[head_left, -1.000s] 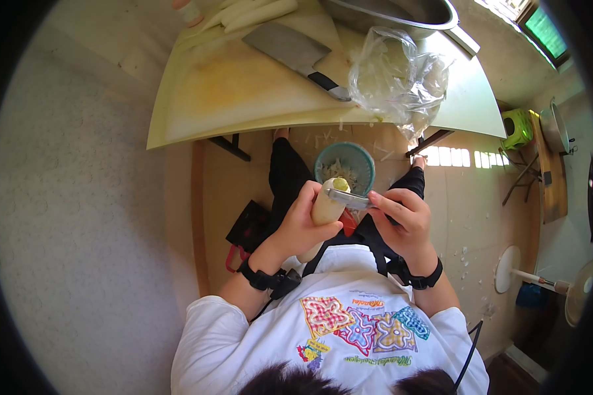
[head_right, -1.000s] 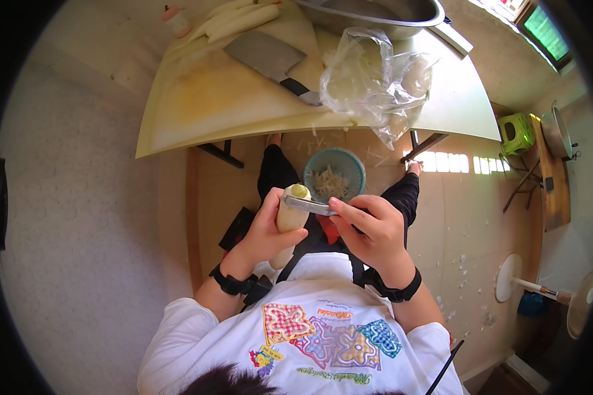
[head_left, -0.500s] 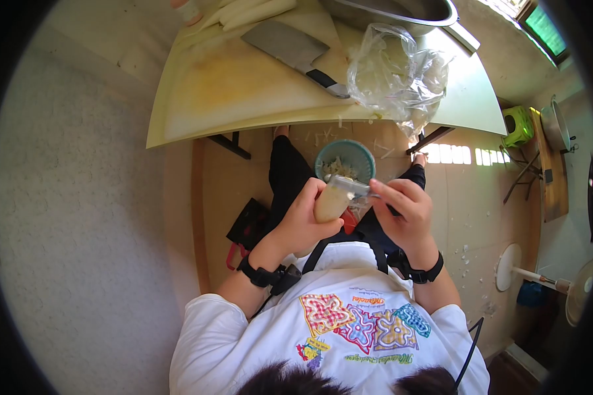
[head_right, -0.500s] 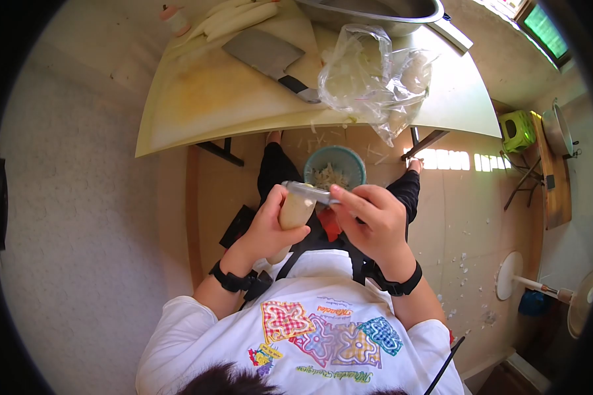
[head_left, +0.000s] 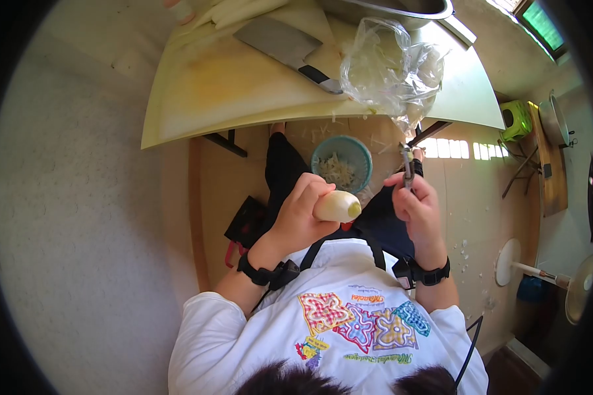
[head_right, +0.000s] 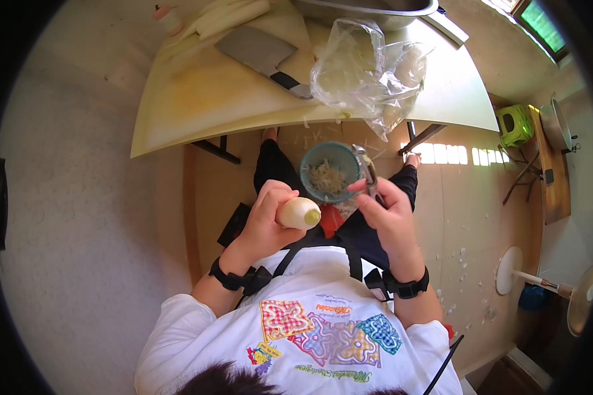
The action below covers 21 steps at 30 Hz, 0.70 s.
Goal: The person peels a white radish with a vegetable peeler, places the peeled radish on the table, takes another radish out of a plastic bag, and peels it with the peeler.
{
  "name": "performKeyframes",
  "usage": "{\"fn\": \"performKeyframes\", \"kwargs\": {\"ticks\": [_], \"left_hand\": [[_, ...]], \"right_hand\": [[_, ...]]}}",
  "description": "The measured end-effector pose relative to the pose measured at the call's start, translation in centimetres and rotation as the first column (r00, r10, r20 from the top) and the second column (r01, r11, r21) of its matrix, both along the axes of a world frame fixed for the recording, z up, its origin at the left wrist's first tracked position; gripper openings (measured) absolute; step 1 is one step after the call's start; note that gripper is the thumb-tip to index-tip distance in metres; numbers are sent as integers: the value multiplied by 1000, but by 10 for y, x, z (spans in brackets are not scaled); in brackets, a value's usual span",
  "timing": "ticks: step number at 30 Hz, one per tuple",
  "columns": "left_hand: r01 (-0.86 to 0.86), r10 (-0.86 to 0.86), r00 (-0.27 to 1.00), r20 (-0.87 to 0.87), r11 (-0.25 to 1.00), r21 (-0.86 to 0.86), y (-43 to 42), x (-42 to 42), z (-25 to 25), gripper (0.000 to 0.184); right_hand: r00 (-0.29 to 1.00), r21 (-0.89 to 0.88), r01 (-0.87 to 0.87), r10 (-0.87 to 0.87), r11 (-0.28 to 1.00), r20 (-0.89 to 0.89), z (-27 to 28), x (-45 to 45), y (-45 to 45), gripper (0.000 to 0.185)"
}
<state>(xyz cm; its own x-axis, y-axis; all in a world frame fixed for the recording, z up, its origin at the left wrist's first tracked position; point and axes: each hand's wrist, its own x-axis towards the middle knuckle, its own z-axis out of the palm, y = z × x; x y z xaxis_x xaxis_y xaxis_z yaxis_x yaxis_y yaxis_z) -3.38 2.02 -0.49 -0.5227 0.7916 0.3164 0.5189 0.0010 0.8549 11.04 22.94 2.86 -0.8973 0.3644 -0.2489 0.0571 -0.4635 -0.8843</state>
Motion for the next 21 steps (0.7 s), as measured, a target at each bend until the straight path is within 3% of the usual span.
{"fn": "performKeyframes", "kwargs": {"ticks": [1,2,4,7,11,13,14,16,21], "left_hand": [[1,1,998,-66,999,38,1,-1,1,58],[3,0,998,-65,999,36,4,-4,-1,58],[60,-14,977,-214,976,208,10,-11,-4,61],[58,-3,968,-252,976,210,9,-11,6,58],[61,21,937,-347,972,225,12,-11,15,57],[15,65,926,-371,978,209,12,-7,20,57],[22,56,929,-366,978,206,11,-4,21,57],[-22,93,924,-371,981,191,9,2,22,55],[37,53,927,-370,972,233,7,12,15,49]], "right_hand": [[998,-17,-59,59,998,24,2,-4,-6,15],[990,90,-114,105,989,96,1,-7,-10,14],[976,142,-210,199,967,83,-5,-12,-13,15],[967,14,-240,238,971,96,4,-20,-21,17],[963,11,-235,231,972,141,1,-27,-21,18],[978,199,-170,140,965,156,4,-32,-25,20],[978,195,-163,133,967,161,2,-33,-22,20],[967,-4,-164,162,986,196,-6,-37,-17,23],[951,-29,-186,188,982,245,-18,-48,-19,35]]}}
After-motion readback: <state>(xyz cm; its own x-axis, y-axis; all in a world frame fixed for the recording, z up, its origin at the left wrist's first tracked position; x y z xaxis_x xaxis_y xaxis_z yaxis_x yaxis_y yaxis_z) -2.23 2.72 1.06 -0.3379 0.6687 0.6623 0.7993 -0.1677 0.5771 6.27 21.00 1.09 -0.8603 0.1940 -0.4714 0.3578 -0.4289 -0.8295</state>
